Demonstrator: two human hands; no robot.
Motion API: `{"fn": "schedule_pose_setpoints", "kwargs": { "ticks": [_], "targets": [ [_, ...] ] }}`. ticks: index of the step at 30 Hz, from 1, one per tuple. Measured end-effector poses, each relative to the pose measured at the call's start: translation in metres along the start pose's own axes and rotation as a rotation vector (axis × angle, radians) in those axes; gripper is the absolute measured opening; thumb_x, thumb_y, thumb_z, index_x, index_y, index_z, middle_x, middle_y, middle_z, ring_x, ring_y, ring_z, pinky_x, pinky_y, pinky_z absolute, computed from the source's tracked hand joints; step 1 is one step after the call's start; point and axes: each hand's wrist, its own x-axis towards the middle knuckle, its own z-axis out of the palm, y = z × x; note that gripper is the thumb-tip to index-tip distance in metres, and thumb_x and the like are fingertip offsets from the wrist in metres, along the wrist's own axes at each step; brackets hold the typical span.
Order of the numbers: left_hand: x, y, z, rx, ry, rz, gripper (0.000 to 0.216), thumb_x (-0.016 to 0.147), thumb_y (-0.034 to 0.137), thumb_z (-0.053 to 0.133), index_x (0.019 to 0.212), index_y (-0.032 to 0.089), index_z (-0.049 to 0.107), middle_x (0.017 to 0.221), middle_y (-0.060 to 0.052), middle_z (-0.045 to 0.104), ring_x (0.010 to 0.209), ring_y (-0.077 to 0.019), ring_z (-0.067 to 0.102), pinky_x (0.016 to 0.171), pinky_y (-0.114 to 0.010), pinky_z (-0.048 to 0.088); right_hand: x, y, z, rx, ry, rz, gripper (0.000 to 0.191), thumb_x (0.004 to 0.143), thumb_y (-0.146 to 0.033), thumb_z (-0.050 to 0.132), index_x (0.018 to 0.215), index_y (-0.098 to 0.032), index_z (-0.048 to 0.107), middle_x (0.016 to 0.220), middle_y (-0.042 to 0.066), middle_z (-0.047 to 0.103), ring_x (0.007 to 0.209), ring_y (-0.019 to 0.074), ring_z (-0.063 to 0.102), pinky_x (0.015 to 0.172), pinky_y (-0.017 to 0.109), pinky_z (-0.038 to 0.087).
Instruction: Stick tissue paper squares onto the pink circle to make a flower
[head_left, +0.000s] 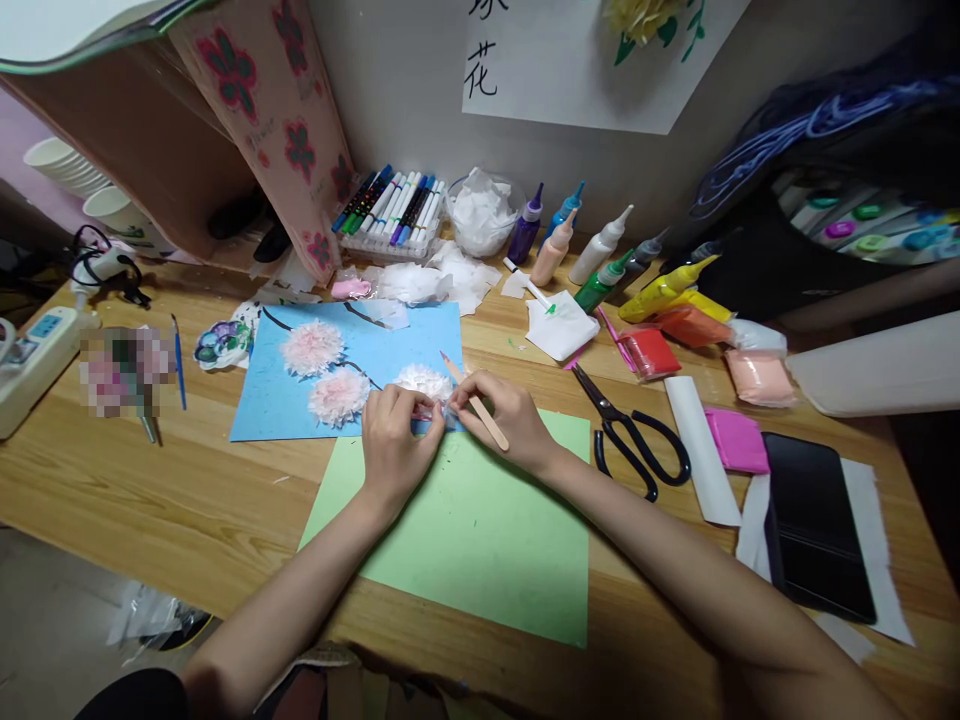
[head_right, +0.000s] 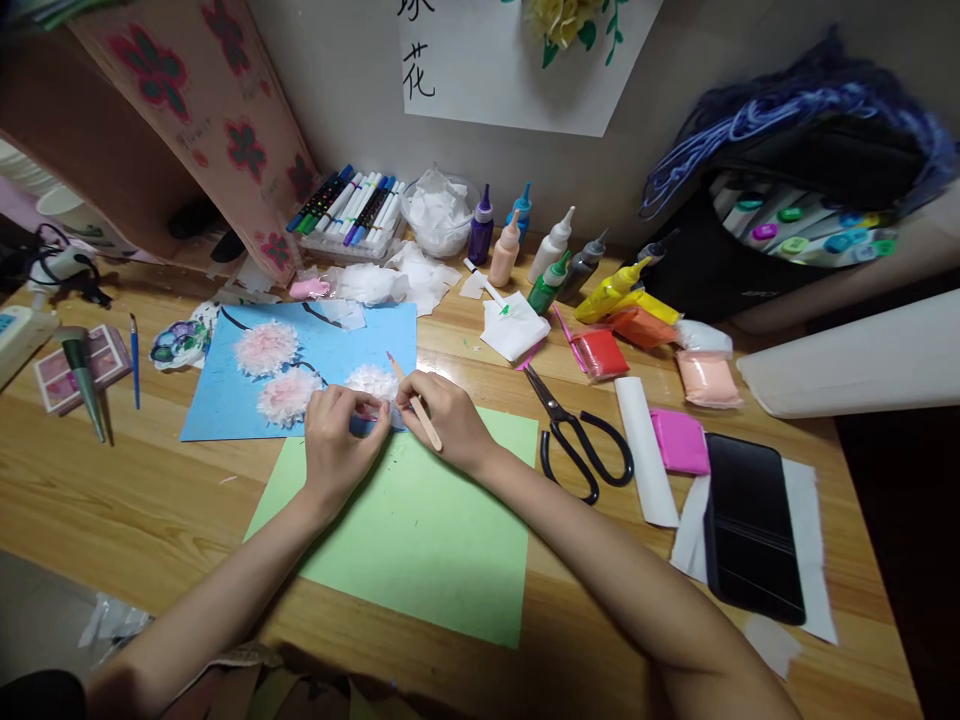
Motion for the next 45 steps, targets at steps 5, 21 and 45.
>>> {"fn": "schedule_pose_setpoints", "kwargs": {
  "ticks": [5,21,45],
  "targets": [
    [0.001,0.001,-0.001,-0.035,0.004,-0.006,0.006,0.081,0.024,0.056,0.078,0.018,0.055,0.076,-0.003,0.055,0.076,-0.0174,0.046,0.072,-0.031,0.036,-0.001,0.005,0.004,-0.052,0.019,-0.008,0.008,0.082,-0.016,0.054,0.083,-0.022,0.050,0.082,0.003,0.062,0.077,0.0178,0.059,0.069,0.028,0.045],
    [0.001,0.005,-0.001,0.056,-0.064,0.075,0.016,0.077,0.022,0.059,0.089,0.027,0.070,0.091,-0.007,0.048,0.089,-0.0231,0.043,0.076,-0.036,0.029,-0.027,0.004,-0.016,0.090,0.031,0.061,0.013,0.075,-0.014,0.060,0.076,-0.022,0.050,0.076,0.001,0.063,0.069,0.0160,0.061,0.066,0.029,0.048],
    [0.004,0.004,0.002,0.012,-0.037,-0.046,0.007,0.076,0.017,0.059,0.081,0.021,0.062,0.092,-0.007,0.051,0.089,-0.0227,0.044,0.077,-0.035,0.031,-0.002,0.000,0.004,-0.066,0.076,0.070,0.011,0.076,-0.014,0.055,0.080,-0.022,0.048,0.077,0.001,0.059,0.069,0.0167,0.058,0.065,0.027,0.045]
  ]
}}
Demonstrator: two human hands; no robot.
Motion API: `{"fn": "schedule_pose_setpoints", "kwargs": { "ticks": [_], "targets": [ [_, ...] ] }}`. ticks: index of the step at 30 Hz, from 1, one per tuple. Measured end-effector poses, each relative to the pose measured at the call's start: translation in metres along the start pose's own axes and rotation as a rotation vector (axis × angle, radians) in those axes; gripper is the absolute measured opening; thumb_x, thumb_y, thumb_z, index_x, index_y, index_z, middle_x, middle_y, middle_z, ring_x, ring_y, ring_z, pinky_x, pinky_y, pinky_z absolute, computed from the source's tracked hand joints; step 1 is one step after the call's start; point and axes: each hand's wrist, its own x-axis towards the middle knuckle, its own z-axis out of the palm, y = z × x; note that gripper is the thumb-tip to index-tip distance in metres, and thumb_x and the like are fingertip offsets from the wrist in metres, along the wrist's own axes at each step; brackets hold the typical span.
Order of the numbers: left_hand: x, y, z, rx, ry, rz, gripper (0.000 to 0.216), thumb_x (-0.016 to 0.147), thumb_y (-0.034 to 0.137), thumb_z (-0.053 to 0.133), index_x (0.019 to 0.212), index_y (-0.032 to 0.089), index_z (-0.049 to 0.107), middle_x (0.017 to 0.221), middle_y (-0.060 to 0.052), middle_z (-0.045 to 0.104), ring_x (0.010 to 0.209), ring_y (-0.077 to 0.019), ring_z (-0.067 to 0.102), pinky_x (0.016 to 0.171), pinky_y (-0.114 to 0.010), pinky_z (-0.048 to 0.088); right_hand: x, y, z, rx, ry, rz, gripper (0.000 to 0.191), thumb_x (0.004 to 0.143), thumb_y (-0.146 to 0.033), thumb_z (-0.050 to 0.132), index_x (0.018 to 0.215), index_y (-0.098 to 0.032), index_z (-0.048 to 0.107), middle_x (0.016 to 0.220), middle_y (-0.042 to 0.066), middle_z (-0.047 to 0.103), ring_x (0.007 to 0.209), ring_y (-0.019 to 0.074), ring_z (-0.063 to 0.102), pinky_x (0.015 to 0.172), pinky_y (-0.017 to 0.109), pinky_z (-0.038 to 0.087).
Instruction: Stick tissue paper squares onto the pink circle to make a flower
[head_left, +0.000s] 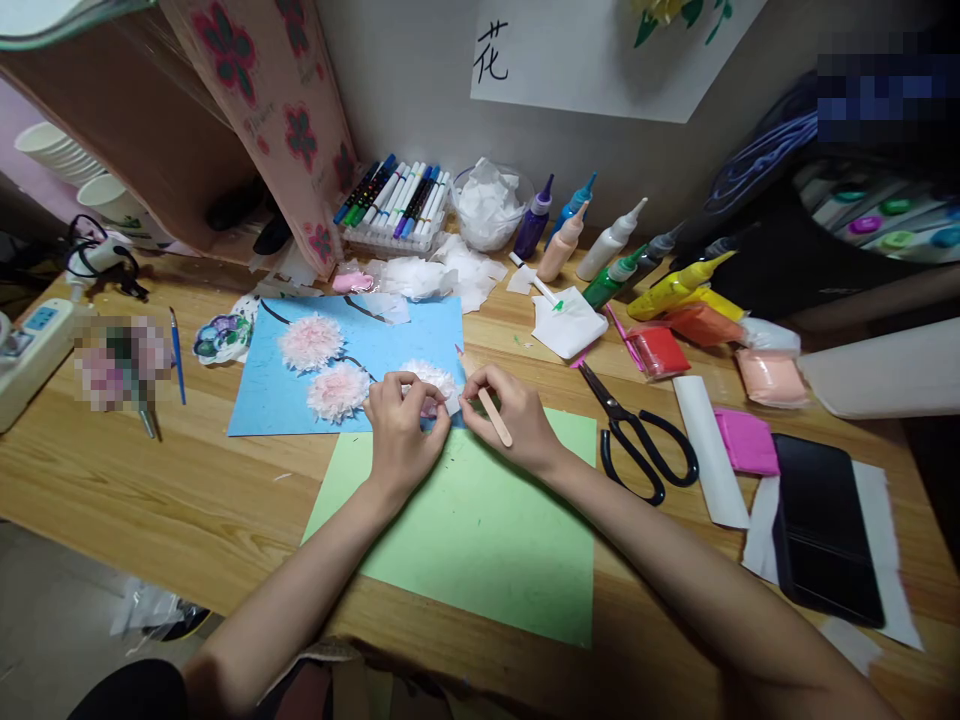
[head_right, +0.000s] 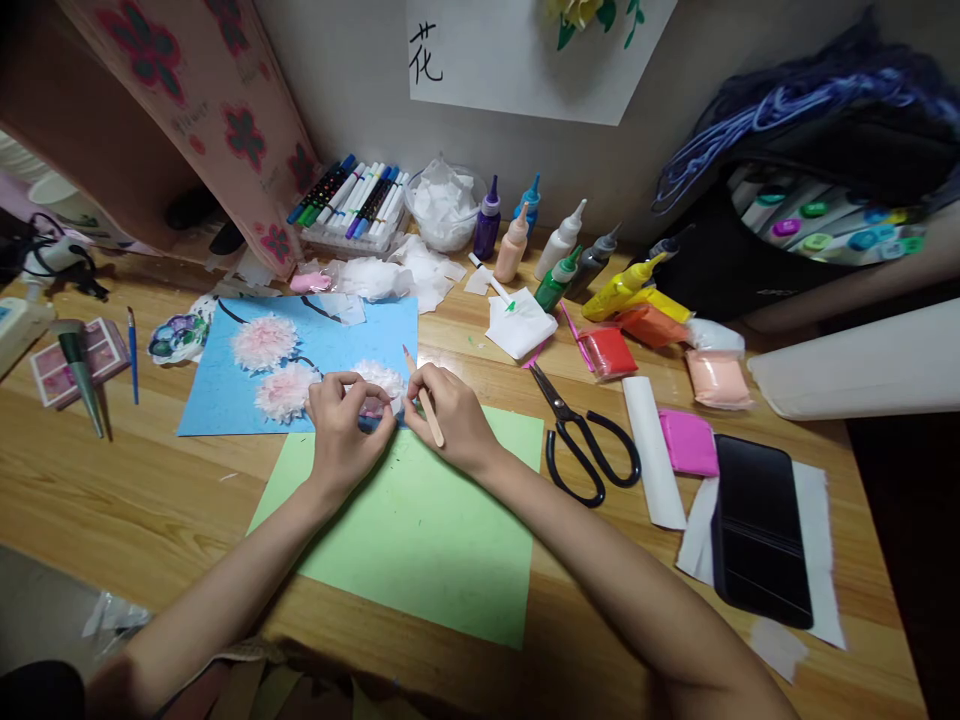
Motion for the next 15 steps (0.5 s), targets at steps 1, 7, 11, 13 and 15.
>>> {"fn": "schedule_pose_setpoints", "kwargs": {
  "ticks": [1,7,11,13,15],
  "targets": [
    [0.0001,-0.0004,-0.0002,-0.008,0.001,-0.004,0.008,0.075,0.016,0.059,0.081,0.021,0.062,0.092,-0.007,0.051,0.088,-0.0227,0.044,0.077,-0.035,0.032,0.0015,-0.0001,0.0017,-0.010,-0.011,-0.007,0.012,0.076,-0.014,0.054,0.080,-0.022,0.047,0.077,0.001,0.059,0.069,0.0169,0.057,0.065,0.027,0.045],
    [-0.0002,-0.0007,-0.0053,-0.114,-0.036,-0.005,0.013,0.077,0.017,0.057,0.088,0.022,0.063,0.094,-0.006,0.049,0.090,-0.0222,0.044,0.082,-0.037,0.033,0.0012,0.0035,0.0071,-0.007,-0.027,-0.009,0.015,0.074,-0.012,0.056,0.081,-0.022,0.046,0.076,0.001,0.055,0.071,0.0177,0.056,0.065,0.027,0.044],
    [-0.0015,0.0011,-0.0088,-0.144,-0.080,0.004,0.015,0.078,0.023,0.059,0.092,0.023,0.064,0.096,-0.006,0.049,0.091,-0.0217,0.044,0.082,-0.037,0.032,-0.0028,0.0040,0.0074,0.033,-0.010,0.017,0.014,0.076,-0.014,0.056,0.082,-0.022,0.048,0.078,0.001,0.058,0.070,0.0168,0.056,0.065,0.028,0.044],
    [-0.0020,0.0015,-0.0088,-0.144,-0.086,0.002,0.010,0.080,0.025,0.058,0.088,0.023,0.064,0.095,-0.006,0.049,0.091,-0.0213,0.044,0.082,-0.037,0.032,-0.0040,0.0024,0.0072,0.061,0.011,0.030,0.012,0.077,-0.016,0.057,0.081,-0.022,0.048,0.079,0.001,0.059,0.070,0.0164,0.056,0.066,0.028,0.045],
    [-0.0021,0.0012,-0.0080,-0.145,-0.083,-0.003,0.009,0.082,0.027,0.057,0.084,0.022,0.064,0.095,-0.006,0.050,0.091,-0.0209,0.044,0.082,-0.036,0.031,-0.0052,0.0004,0.0059,0.092,0.029,0.045,0.011,0.078,-0.018,0.058,0.080,-0.022,0.048,0.078,0.001,0.059,0.069,0.0158,0.057,0.066,0.028,0.046]
  ]
}}
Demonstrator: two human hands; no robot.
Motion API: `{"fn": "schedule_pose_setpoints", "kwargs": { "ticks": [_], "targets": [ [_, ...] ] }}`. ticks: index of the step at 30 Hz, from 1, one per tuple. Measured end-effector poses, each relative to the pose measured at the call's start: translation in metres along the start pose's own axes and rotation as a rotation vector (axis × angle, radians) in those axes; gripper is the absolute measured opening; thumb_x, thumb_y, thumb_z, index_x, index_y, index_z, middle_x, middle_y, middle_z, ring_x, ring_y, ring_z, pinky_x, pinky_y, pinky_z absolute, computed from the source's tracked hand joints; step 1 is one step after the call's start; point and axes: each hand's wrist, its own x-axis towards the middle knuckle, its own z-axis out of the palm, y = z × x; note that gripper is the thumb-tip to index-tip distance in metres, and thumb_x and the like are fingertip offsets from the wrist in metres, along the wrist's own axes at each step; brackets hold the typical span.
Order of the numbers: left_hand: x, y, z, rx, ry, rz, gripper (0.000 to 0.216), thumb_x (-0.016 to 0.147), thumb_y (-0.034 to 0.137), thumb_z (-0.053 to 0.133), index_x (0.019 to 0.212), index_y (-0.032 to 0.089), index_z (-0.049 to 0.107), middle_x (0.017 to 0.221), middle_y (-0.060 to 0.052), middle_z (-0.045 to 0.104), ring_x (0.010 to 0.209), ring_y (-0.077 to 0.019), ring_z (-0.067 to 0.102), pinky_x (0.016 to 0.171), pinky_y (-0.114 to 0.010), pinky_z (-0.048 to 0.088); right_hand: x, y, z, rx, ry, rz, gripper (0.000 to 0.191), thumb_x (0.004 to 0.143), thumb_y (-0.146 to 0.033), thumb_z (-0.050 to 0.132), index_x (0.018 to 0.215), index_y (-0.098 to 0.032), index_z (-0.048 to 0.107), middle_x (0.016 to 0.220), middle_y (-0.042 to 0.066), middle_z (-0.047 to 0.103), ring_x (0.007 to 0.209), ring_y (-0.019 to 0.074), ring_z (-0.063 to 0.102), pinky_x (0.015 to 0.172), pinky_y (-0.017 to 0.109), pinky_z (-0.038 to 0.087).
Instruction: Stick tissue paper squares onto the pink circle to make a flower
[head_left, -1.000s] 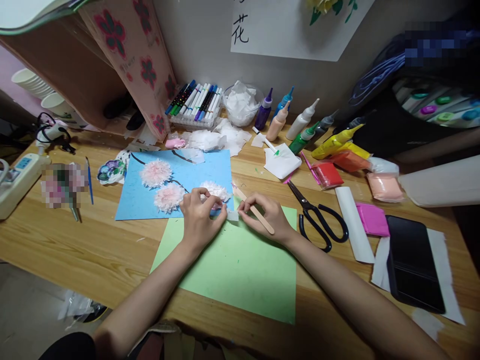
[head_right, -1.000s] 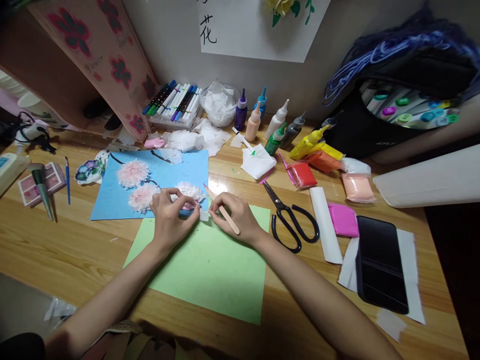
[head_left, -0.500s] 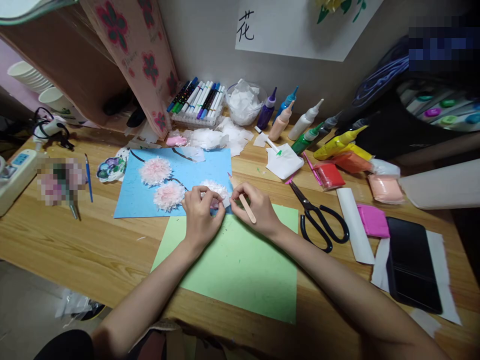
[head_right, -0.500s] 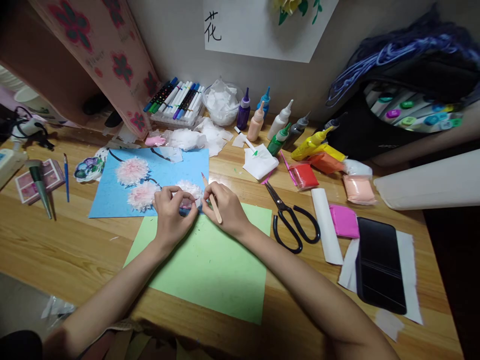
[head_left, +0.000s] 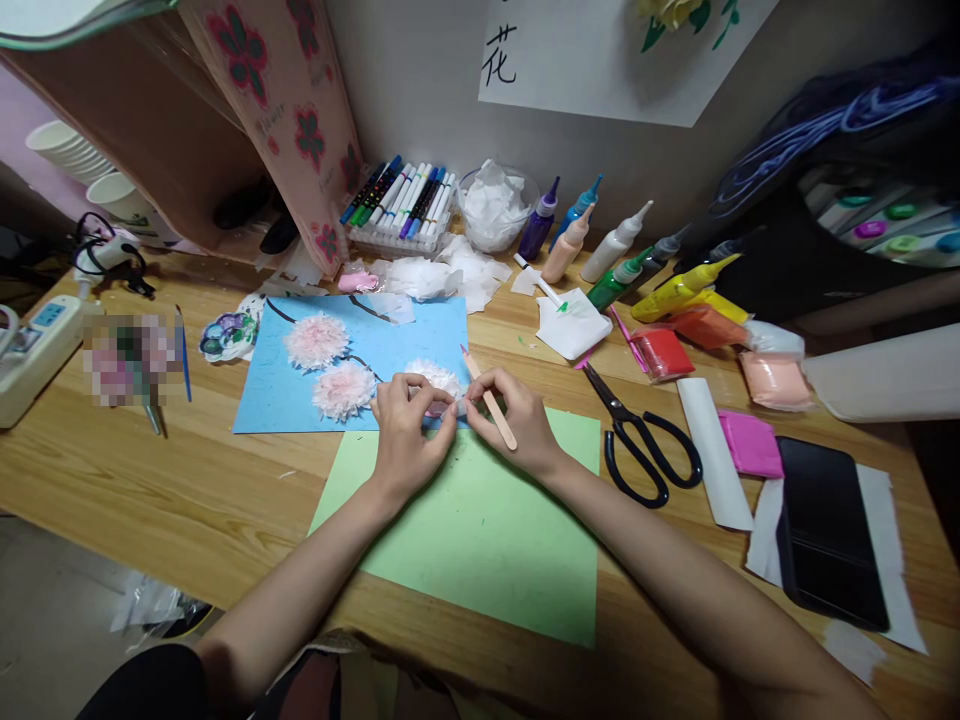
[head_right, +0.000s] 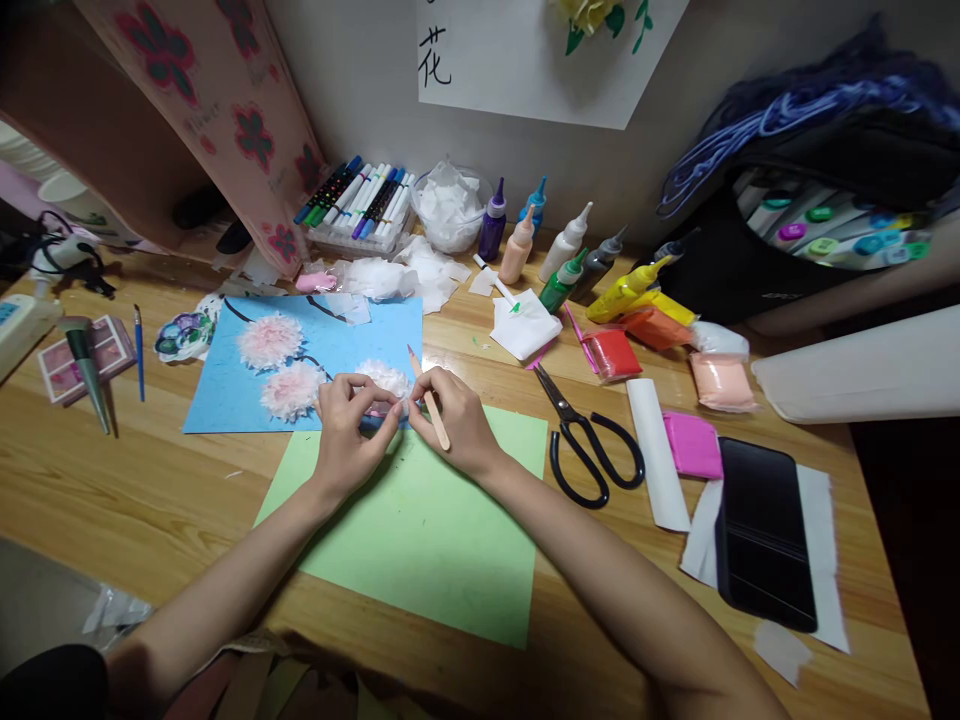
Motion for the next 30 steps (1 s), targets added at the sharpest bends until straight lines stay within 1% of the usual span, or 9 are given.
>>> {"fn": "schedule_pose_setpoints", "kwargs": {
  "ticks": [2,4,7,9,12,16,24,26,30],
  "targets": [
    [0.000,-0.001,0.001,-0.008,0.001,-0.005,0.010,0.083,0.027,0.056,0.082,0.022,0.064,0.094,-0.005,0.050,0.091,-0.0205,0.044,0.082,-0.036,0.031,-0.002,-0.002,-0.003,0.031,0.021,0.023,0.009,0.079,-0.022,0.059,0.080,-0.022,0.050,0.078,0.001,0.059,0.068,0.0156,0.057,0.065,0.028,0.046],
    [0.001,-0.002,0.001,-0.018,0.002,-0.009,0.010,0.084,0.028,0.056,0.083,0.022,0.064,0.094,-0.005,0.051,0.092,-0.0204,0.045,0.082,-0.036,0.031,-0.007,-0.003,-0.008,0.074,0.072,0.026,0.010,0.085,-0.029,0.052,0.078,-0.022,0.052,0.075,0.002,0.058,0.067,0.0160,0.056,0.064,0.029,0.044],
    [0.001,-0.002,0.001,-0.019,0.009,-0.020,0.011,0.084,0.028,0.056,0.082,0.022,0.064,0.094,-0.005,0.050,0.093,-0.0204,0.045,0.084,-0.037,0.031,-0.014,-0.001,-0.015,0.168,0.156,-0.100,0.039,0.094,-0.037,0.031,0.066,-0.021,0.052,0.063,0.002,0.054,0.059,0.0160,0.051,0.060,0.031,0.041],
    [0.001,-0.002,0.001,-0.011,0.020,-0.026,0.011,0.083,0.029,0.057,0.081,0.022,0.065,0.095,-0.006,0.050,0.093,-0.0205,0.044,0.084,-0.037,0.031,-0.018,0.001,-0.018,0.206,0.131,-0.210,0.047,0.095,-0.037,0.023,0.060,-0.020,0.050,0.055,0.001,0.050,0.053,0.0149,0.046,0.057,0.031,0.038],
    [0.001,-0.002,0.002,0.006,0.030,-0.026,0.011,0.083,0.030,0.058,0.082,0.022,0.066,0.097,-0.006,0.049,0.093,-0.0206,0.044,0.085,-0.038,0.031,-0.019,0.002,-0.017,0.162,0.031,-0.277,0.045,0.096,-0.030,0.024,0.059,-0.020,0.048,0.054,0.001,0.048,0.052,0.0137,0.044,0.056,0.029,0.036],
    [0.000,-0.001,0.001,-0.003,0.032,-0.039,0.012,0.082,0.027,0.057,0.090,0.023,0.065,0.098,-0.006,0.049,0.095,-0.0212,0.045,0.085,-0.037,0.033,-0.016,0.003,-0.014,0.091,-0.052,-0.291,0.040,0.095,-0.024,0.025,0.063,-0.020,0.047,0.057,0.001,0.049,0.056,0.0136,0.045,0.059,0.028,0.037],
    [0.008,-0.014,-0.012,0.026,0.171,-0.134,0.022,0.085,0.015,0.043,0.098,0.021,0.059,0.101,-0.007,0.050,0.104,-0.0221,0.045,0.093,-0.039,0.033,-0.012,0.004,-0.012,0.058,-0.110,-0.249,0.035,0.095,-0.021,0.027,0.066,-0.019,0.047,0.061,0.001,0.050,0.059,0.0133,0.046,0.061,0.028,0.038],
    [0.011,-0.020,-0.017,0.054,0.150,-0.132,0.027,0.083,0.010,0.041,0.100,0.020,0.058,0.103,-0.008,0.054,0.105,-0.0221,0.046,0.093,-0.038,0.034,-0.011,0.004,-0.011,0.065,-0.117,-0.239,0.034,0.095,-0.021,0.028,0.068,-0.019,0.047,0.062,0.001,0.050,0.060,0.0132,0.047,0.062,0.028,0.038],
    [0.016,-0.030,-0.024,0.114,0.017,-0.084,0.044,0.079,0.002,0.036,0.113,0.023,0.055,0.109,-0.004,0.063,0.106,-0.0214,0.049,0.094,-0.040,0.033,-0.010,0.004,-0.010,0.069,-0.115,-0.208,0.034,0.096,-0.021,0.027,0.068,-0.019,0.047,0.062,0.001,0.049,0.060,0.0129,0.046,0.063,0.028,0.037]
  ]
}}
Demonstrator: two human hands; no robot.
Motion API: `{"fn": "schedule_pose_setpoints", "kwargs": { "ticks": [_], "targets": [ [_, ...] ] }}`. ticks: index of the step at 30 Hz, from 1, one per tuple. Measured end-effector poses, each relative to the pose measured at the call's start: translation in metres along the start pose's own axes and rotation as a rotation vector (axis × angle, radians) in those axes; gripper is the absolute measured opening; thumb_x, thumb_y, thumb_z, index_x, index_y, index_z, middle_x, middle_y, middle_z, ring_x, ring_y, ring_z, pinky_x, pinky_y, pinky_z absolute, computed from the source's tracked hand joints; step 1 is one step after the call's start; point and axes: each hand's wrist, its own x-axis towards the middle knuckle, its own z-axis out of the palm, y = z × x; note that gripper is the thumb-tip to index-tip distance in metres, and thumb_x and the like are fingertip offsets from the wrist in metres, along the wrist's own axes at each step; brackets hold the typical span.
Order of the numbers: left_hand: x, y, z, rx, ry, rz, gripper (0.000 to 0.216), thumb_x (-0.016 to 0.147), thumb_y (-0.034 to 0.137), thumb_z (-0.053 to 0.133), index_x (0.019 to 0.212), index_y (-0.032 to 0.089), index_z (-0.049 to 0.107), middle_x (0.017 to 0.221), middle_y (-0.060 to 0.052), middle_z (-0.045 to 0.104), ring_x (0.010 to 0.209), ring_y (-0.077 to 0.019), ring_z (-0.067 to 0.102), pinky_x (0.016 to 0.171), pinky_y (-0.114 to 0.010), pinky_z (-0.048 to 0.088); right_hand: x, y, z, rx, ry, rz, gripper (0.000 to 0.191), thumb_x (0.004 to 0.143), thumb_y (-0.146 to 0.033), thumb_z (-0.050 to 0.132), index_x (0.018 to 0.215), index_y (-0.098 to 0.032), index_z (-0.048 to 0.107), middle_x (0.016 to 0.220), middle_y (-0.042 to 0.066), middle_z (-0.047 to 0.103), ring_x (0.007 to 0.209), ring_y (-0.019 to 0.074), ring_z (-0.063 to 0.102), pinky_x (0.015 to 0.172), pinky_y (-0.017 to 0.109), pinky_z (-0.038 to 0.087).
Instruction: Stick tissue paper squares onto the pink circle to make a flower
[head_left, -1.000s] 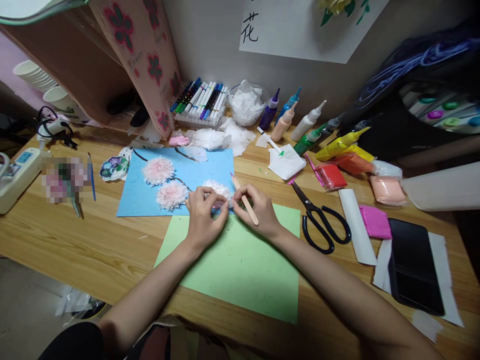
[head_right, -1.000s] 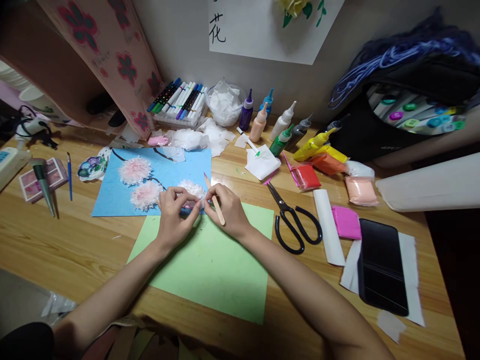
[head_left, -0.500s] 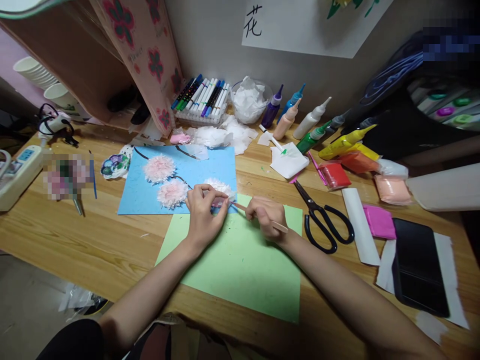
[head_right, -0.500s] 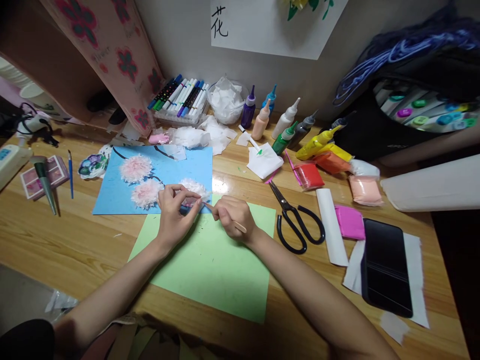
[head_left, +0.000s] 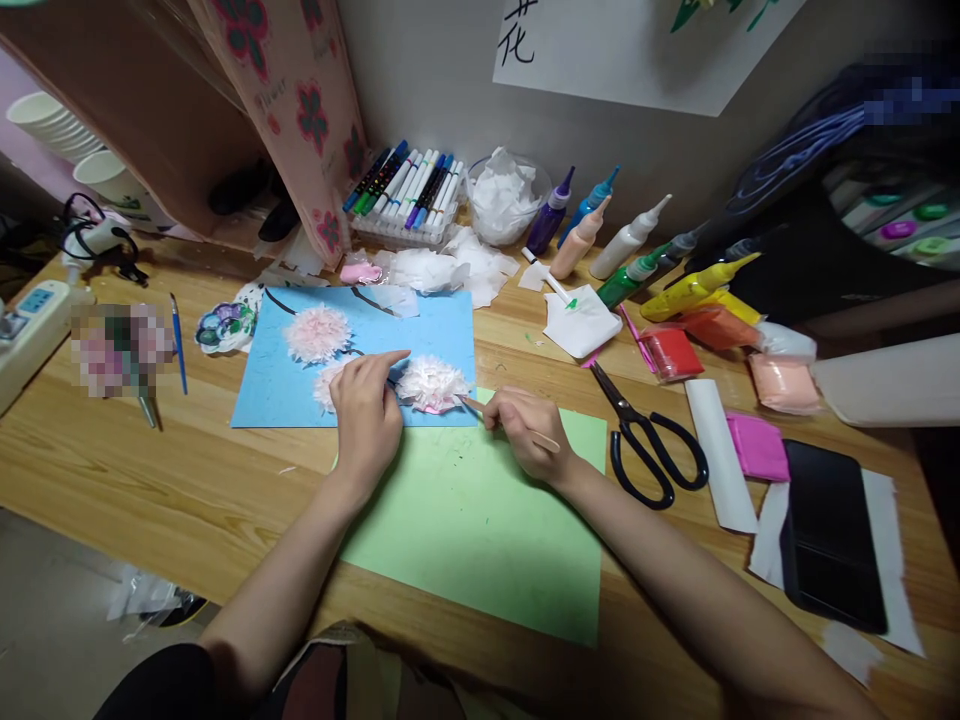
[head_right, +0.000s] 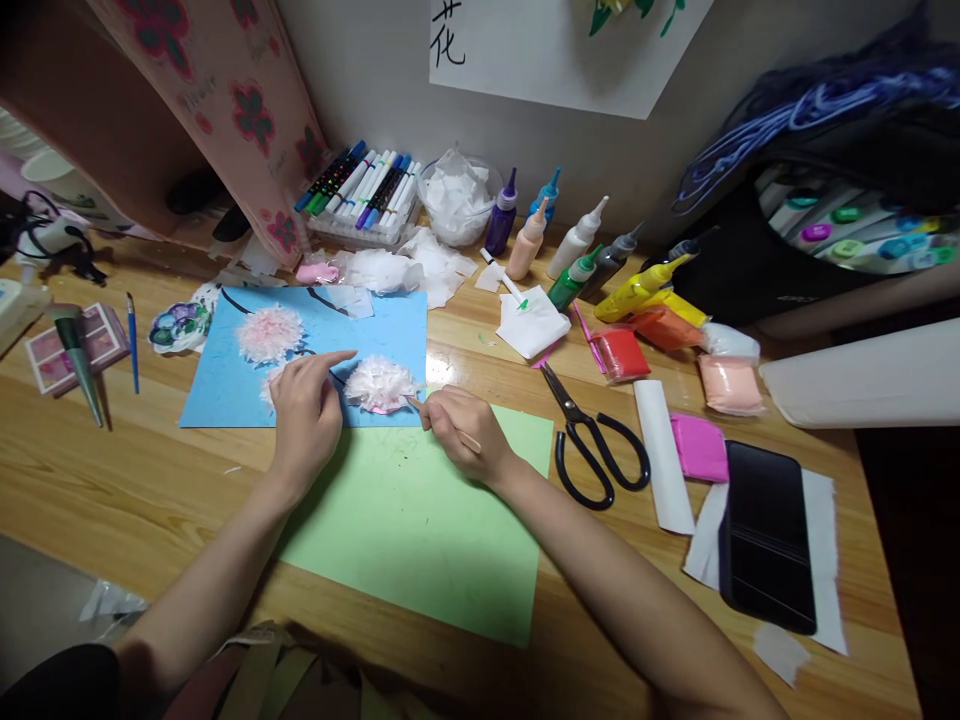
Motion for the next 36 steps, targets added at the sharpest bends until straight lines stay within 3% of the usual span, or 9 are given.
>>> {"fn": "schedule_pose_setpoints", "kwargs": {
  "ticks": [6,13,18,23,27,36],
  "targets": [
    [0.014,-0.009,-0.005,0.087,-0.150,0.124,0.066,0.070,-0.006,0.033,0.131,0.020,0.042,0.114,-0.002,0.066,0.109,-0.0198,0.051,0.102,-0.042,0.026,0.002,0.000,0.001,0.015,-0.007,0.042,0.039,0.098,-0.025,0.025,0.064,-0.020,0.044,0.060,0.001,0.047,0.058,0.0127,0.045,0.061,0.027,0.037],
    [0.032,-0.016,-0.014,0.171,-0.316,0.255,0.068,0.069,-0.006,0.032,0.133,0.014,0.038,0.112,-0.004,0.068,0.107,-0.0187,0.056,0.105,-0.041,0.026,0.019,-0.007,0.006,-0.013,-0.015,0.170,0.044,0.098,-0.034,0.021,0.059,-0.021,0.036,0.054,-0.001,0.042,0.050,0.0117,0.042,0.055,0.027,0.035],
    [0.031,-0.018,-0.014,0.167,-0.324,0.260,0.068,0.069,-0.005,0.031,0.133,0.016,0.039,0.114,-0.003,0.067,0.107,-0.0187,0.057,0.105,-0.043,0.027,0.039,-0.015,0.011,-0.077,-0.025,0.252,0.047,0.097,-0.042,0.026,0.056,-0.021,0.037,0.050,-0.002,0.040,0.046,0.0111,0.040,0.051,0.027,0.031],
    [0.028,-0.017,-0.013,0.162,-0.302,0.235,0.066,0.069,-0.004,0.031,0.132,0.014,0.040,0.114,-0.003,0.067,0.108,-0.0204,0.055,0.105,-0.044,0.026,0.029,-0.008,0.011,0.203,0.098,0.412,0.053,0.096,-0.045,0.026,0.050,-0.021,0.036,0.044,-0.004,0.038,0.040,0.0097,0.041,0.045,0.025,0.033],
    [0.029,-0.015,-0.013,0.136,-0.299,0.213,0.067,0.068,-0.004,0.030,0.131,0.015,0.042,0.114,-0.003,0.067,0.109,-0.0202,0.055,0.105,-0.044,0.026,0.011,0.000,0.013,0.243,0.200,0.353,0.055,0.096,-0.046,0.026,0.048,-0.021,0.037,0.044,-0.003,0.038,0.038,0.0104,0.039,0.043,0.027,0.032],
    [0.027,-0.016,-0.013,0.097,-0.300,0.179,0.067,0.067,-0.005,0.031,0.129,0.017,0.045,0.115,-0.003,0.066,0.111,-0.0188,0.054,0.106,-0.044,0.025,0.003,-0.002,0.011,0.068,0.219,0.183,0.053,0.097,-0.040,0.023,0.048,-0.022,0.035,0.043,-0.001,0.039,0.040,0.0122,0.037,0.049,0.029,0.034]
  ]
}}
